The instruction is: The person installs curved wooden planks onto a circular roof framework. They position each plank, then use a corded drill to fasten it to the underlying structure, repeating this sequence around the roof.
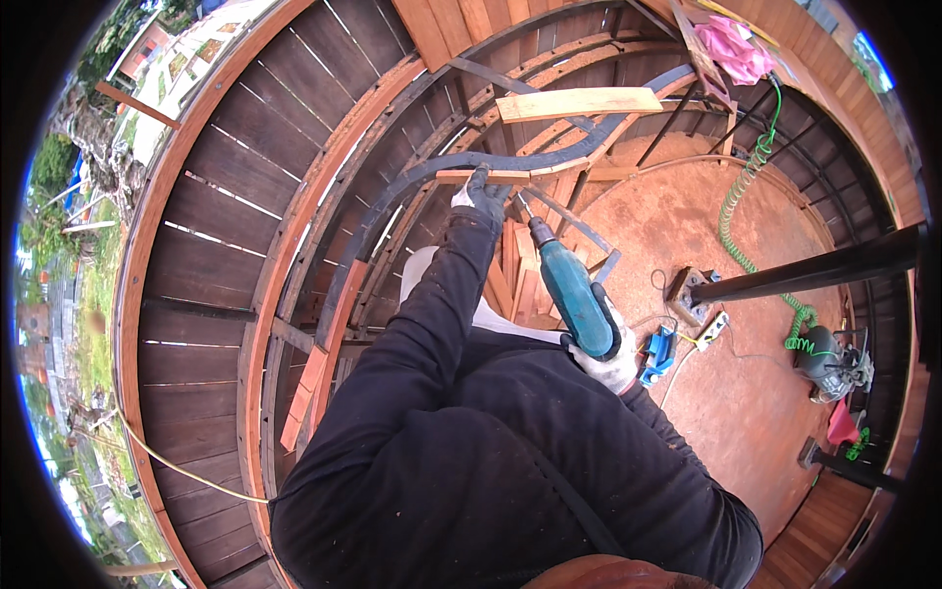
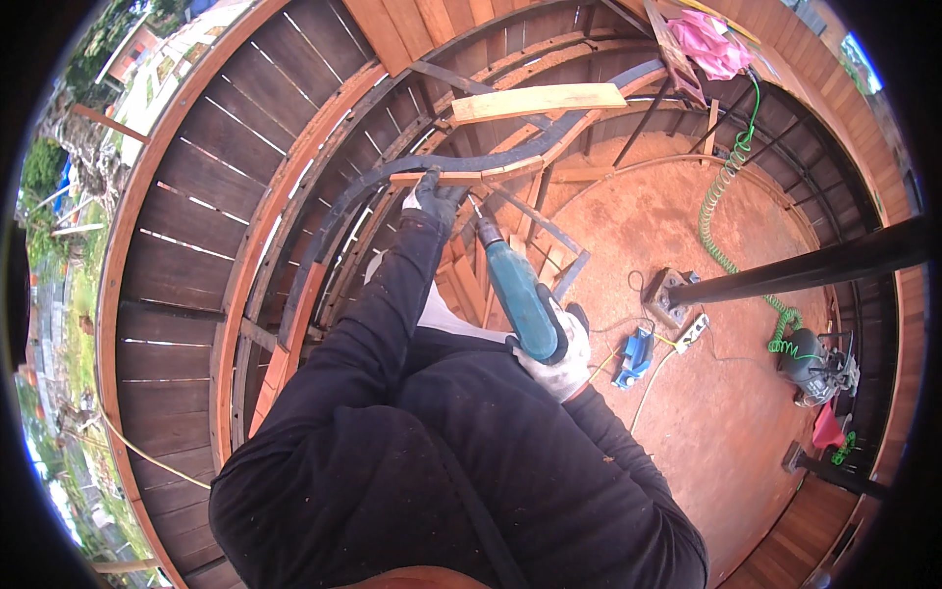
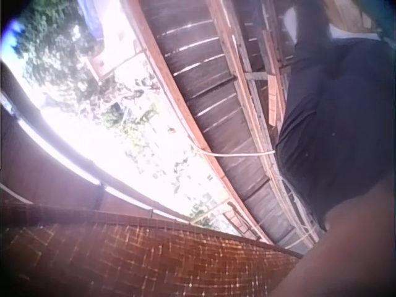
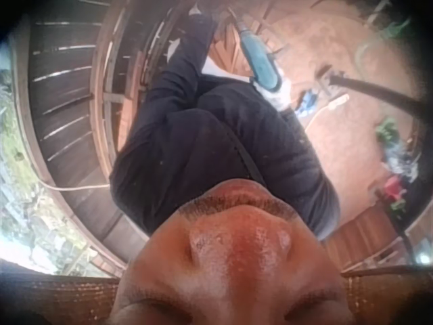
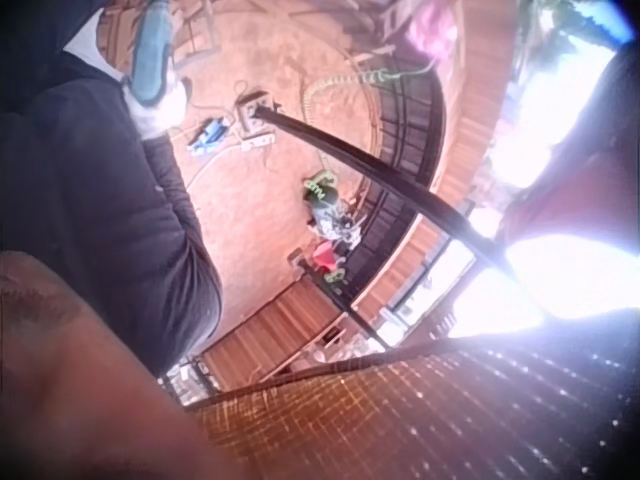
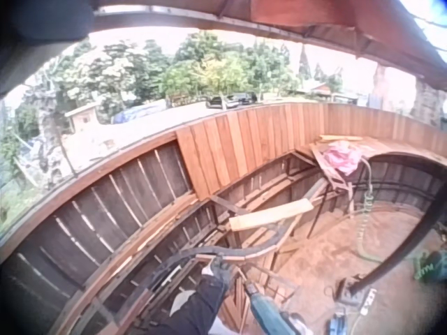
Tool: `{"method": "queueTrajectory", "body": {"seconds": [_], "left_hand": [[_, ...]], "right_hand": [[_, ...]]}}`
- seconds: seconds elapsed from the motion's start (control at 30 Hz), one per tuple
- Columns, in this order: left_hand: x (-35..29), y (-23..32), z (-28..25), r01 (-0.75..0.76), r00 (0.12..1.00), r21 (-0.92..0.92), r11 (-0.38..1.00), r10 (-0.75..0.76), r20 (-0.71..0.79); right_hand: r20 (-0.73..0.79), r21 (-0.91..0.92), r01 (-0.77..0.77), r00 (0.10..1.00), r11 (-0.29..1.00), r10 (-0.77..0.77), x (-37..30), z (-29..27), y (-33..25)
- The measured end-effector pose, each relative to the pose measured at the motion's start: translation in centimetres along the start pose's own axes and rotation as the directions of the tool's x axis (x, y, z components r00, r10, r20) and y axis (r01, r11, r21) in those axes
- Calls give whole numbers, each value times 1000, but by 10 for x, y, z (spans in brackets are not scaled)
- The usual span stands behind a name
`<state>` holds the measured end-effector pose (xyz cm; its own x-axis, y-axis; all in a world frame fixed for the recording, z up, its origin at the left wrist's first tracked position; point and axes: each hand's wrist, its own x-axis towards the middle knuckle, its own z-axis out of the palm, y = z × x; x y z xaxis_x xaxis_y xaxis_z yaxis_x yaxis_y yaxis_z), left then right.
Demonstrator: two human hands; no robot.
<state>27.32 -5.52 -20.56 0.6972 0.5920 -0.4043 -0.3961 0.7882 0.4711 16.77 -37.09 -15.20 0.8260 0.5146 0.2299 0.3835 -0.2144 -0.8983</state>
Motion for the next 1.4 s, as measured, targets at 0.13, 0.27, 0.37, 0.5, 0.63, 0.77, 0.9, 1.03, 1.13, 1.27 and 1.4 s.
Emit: {"method": "queueTrajectory", "body": {"seconds": [0.13,0.27,0.37,0.5,0.63,0.77,0.9,1.03,1.13,1.27,1.4], "left_hand": [[-3,-1,2,-16,1000,19,1000,16,10],[-3,-3,2,-19,1000,2,1000,19,-12],[0,-3,1,-4,1000,7,1000,4,-5],[4,-4,-1,0,1000,17,1000,1,-21],[3,-5,-2,-28,999,67,997,27,20],[2,-4,-1,-12,1000,51,999,12,2],[1,-4,1,-12,1000,56,998,13,-20],[-2,-6,2,-38,999,46,998,38,-11],[-3,-6,2,-34,999,31,999,35,-22],[-2,-5,1,-7,1000,0,1000,7,-30],[-2,-5,1,-1,1000,-4,1000,0,-32]], "right_hand": [[-45,-138,75,996,988,-82,6,6,-2],[-43,-250,91,993,964,-106,11,12,-7],[-34,-365,99,992,926,-119,15,16,-12],[69,-316,51,997,947,-31,20,22,-18],[54,-301,122,992,946,-111,23,27,-20],[41,-274,204,979,940,-200,23,30,-18],[-5,-289,271,959,918,-284,21,33,-13],[-11,-273,274,958,922,-288,20,35,-8],[-2,-297,262,961,918,-275,19,36,-6],[1,-333,242,966,911,-257,19,36,-8],[-2,-376,267,957,887,-289,20,35,-15]]}}
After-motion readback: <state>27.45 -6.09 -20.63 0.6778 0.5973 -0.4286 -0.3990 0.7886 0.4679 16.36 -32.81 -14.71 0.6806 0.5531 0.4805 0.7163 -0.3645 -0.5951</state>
